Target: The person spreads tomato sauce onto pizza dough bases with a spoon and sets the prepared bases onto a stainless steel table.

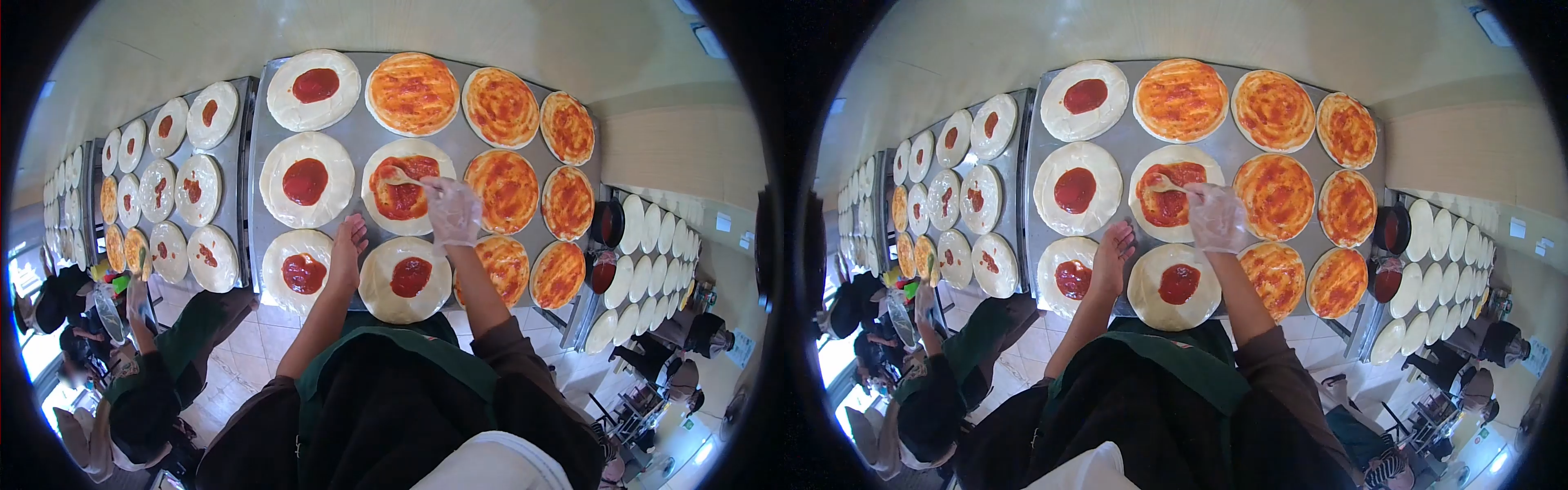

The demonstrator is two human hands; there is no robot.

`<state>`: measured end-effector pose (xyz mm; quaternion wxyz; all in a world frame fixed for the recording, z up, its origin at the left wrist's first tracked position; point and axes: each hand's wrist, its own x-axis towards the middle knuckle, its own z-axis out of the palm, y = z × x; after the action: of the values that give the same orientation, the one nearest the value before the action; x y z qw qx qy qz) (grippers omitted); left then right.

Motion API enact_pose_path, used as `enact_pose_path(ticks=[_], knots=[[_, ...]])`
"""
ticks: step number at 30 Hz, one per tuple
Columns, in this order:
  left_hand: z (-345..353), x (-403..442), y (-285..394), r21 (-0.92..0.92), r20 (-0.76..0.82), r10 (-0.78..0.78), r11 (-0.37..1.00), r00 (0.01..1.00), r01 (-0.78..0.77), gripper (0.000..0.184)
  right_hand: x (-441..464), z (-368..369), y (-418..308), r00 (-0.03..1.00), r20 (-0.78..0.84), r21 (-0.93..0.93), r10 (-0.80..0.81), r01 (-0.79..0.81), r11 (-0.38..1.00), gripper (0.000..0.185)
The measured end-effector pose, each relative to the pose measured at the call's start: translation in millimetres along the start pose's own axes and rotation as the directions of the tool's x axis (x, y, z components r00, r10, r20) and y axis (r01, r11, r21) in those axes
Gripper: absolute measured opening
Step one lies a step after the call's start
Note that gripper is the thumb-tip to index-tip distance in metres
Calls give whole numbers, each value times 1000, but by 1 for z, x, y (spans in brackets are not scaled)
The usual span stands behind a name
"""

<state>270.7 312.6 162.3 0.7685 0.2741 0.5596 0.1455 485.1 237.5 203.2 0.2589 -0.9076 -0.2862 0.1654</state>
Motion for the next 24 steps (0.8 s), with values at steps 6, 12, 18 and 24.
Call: enact_pose_path(ticks=[6,12,18,24], knots=[[10,11,-4,-35,-12,-34,999,999,34,60,21,-16,5,988,-25,-214,151,-153,965,28],[19,22,-10,-41,17,-25,999,1000,25,66,-9,-38,13,995,27,-117,101,-97,988,29],[22,19,10,-189,136,-60,978,989,85,75,-7,-34,11,975,-20,-45,219,-220,975,28],[21,46,5,-349,332,-37,924,943,159,78,-15,-44,17,986,-111,-50,127,-133,990,26]])
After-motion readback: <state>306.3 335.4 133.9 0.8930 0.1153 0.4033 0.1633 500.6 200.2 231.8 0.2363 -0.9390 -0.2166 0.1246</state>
